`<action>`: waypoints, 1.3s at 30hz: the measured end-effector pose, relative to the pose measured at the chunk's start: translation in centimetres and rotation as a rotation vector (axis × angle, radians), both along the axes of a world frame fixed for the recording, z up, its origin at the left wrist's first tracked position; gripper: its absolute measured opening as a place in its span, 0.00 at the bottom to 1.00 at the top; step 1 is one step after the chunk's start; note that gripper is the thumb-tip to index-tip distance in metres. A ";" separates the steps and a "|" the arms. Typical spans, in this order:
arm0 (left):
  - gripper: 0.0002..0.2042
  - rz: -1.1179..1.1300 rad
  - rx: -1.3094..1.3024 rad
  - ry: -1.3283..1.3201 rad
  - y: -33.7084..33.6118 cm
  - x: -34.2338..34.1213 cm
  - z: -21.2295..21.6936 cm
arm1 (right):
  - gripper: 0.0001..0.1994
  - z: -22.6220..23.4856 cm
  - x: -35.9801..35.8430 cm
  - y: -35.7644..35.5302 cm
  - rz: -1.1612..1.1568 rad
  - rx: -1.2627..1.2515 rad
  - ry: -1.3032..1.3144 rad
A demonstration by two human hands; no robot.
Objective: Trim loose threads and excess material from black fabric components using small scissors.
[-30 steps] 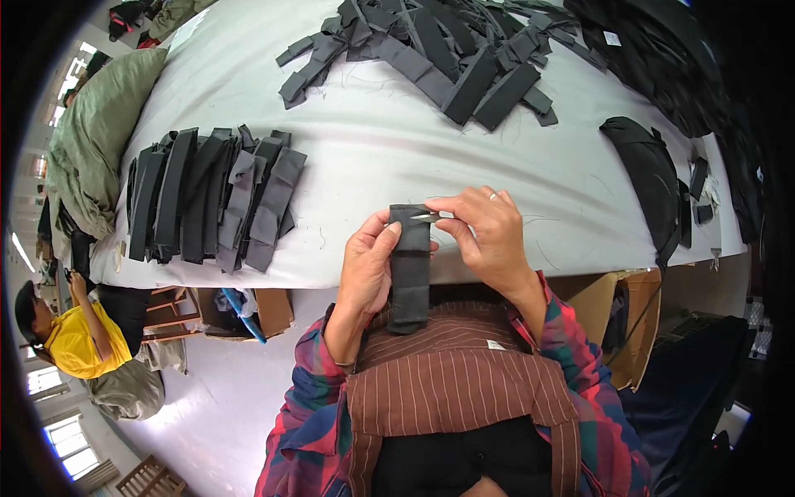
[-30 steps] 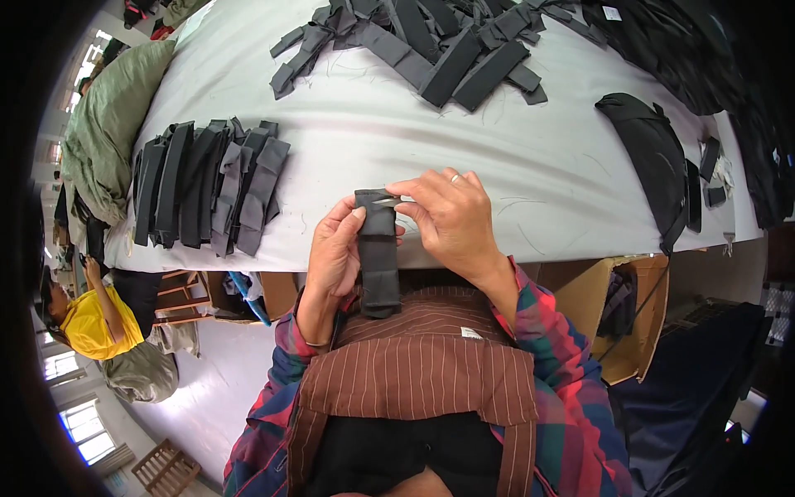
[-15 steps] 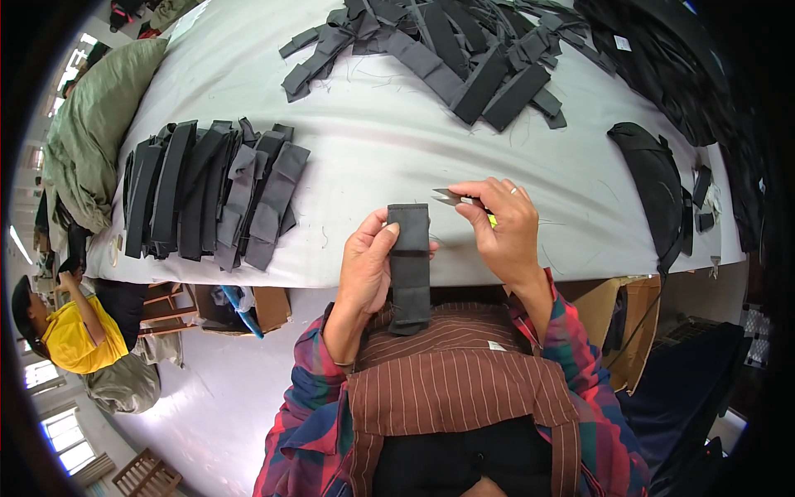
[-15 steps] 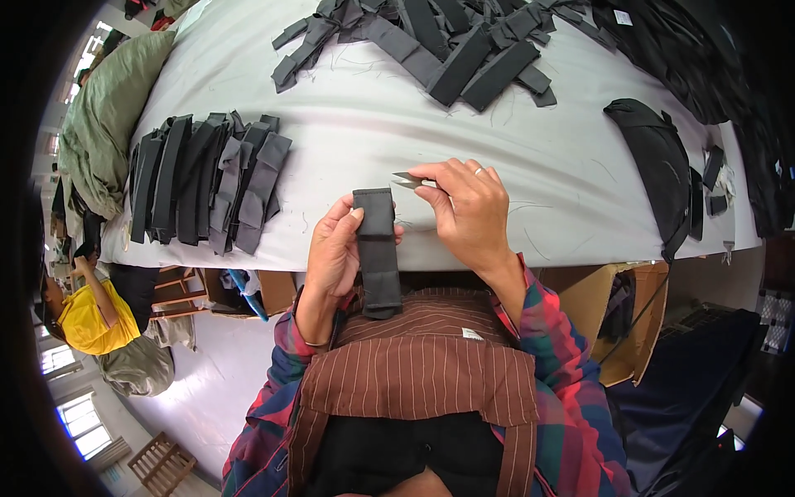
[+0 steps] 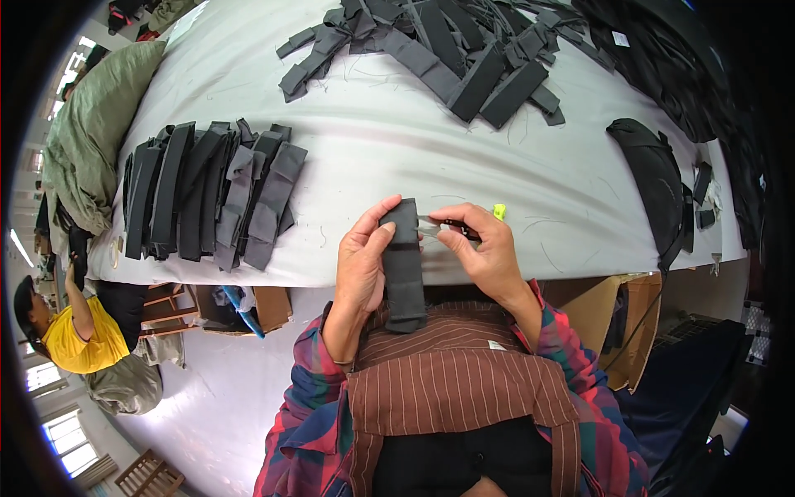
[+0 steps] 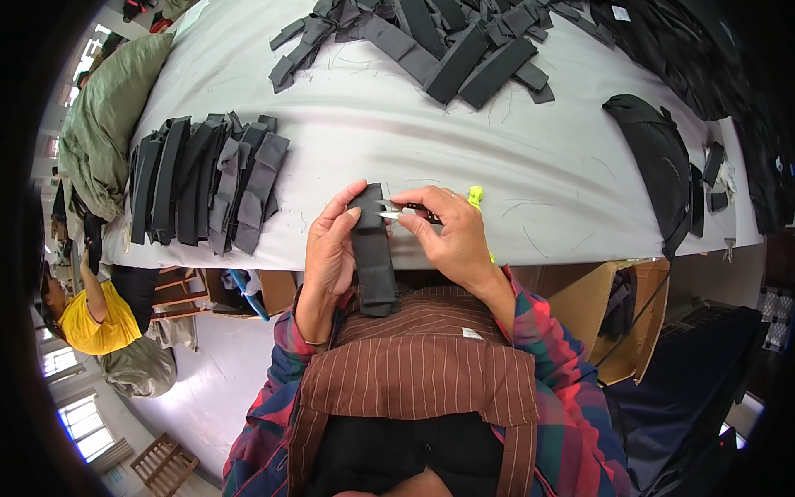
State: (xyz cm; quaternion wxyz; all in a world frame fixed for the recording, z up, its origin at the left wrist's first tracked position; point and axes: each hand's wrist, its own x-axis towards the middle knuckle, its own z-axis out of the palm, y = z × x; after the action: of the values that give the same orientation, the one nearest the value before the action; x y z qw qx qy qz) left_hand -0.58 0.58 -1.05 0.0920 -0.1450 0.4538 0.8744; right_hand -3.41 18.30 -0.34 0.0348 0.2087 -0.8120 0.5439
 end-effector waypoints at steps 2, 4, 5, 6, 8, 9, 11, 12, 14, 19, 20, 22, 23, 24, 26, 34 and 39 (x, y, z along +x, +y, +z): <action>0.19 0.024 -0.079 0.019 0.3 0.0 0.0 | 0.10 0.5 0.3 -0.3 -0.050 -0.219 -0.327; 0.19 0.045 -0.160 0.041 0.4 0.0 0.4 | 0.11 -0.4 0.3 -0.6 -0.052 -0.127 -0.259; 0.19 0.017 -0.223 0.056 0.3 0.2 0.6 | 0.12 -0.7 0.3 -0.7 -0.052 -0.034 -0.191; 0.18 -0.011 -0.284 0.070 0.2 0.3 0.7 | 0.12 -0.7 0.4 -0.8 -0.053 -0.034 -0.191; 0.18 -0.017 -0.331 0.082 0.0 0.2 0.6 | 0.12 -0.6 0.7 -1.2 -0.025 0.176 -0.217; 0.17 -0.021 -0.380 0.095 -0.1 0.2 0.5 | 0.11 -0.7 0.7 -1.3 -0.025 0.198 -0.233; 0.16 -0.027 -0.427 0.108 -0.3 0.2 0.4 | 0.09 -1.0 0.8 -1.3 -0.029 0.155 -0.220; 0.16 -0.031 -0.473 0.121 -0.4 0.2 0.3 | 0.06 -1.1 0.8 -1.3 -0.031 0.112 -0.209; 0.15 -0.034 -0.490 0.153 -0.4 0.1 0.0 | 0.06 -0.9 0.7 -1.2 -0.017 0.074 -0.301; 0.14 -0.013 -0.477 0.177 -0.2 -0.1 -0.1 | 0.04 -1.4 0.7 -0.6 0.057 -0.162 -0.465; 0.14 0.020 -0.606 0.253 -0.7 -0.2 -0.9 | 0.03 -1.2 0.6 -0.4 0.094 -0.218 -0.554; 0.15 0.048 -0.730 0.328 -1.2 -0.3 -1.2 | 0.03 -1.2 0.4 -0.3 0.124 -0.272 -0.645; 0.16 0.041 -0.676 0.271 -1.3 -0.3 -1.1 | 0.04 -1.2 0.4 -0.3 0.104 -0.230 -0.651; 0.17 0.032 -0.623 0.214 -1.5 -0.3 -1.0 | 0.05 -1.2 0.4 -0.3 0.084 -0.190 -0.657; 0.17 -0.015 -0.665 0.194 -1.8 -0.3 -0.8 | 0.09 -0.8 0.8 -0.9 0.025 -0.147 -0.577; 0.23 -0.254 -0.452 0.139 -2.2 0.1 0.5 | 0.08 -1.3 2.0 -2.4 -0.031 0.117 -0.372; 0.22 -0.150 -0.480 0.140 -1.6 0.1 -0.1 | 0.05 -1.4 1.6 -1.9 -0.002 0.013 -0.448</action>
State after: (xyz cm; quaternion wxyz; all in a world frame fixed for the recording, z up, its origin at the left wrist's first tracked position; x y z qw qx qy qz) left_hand -0.50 -1.07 -1.10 0.0880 -0.0676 0.6629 0.7405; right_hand -1.77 16.37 -1.77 -0.1474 0.0818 -0.8033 0.5712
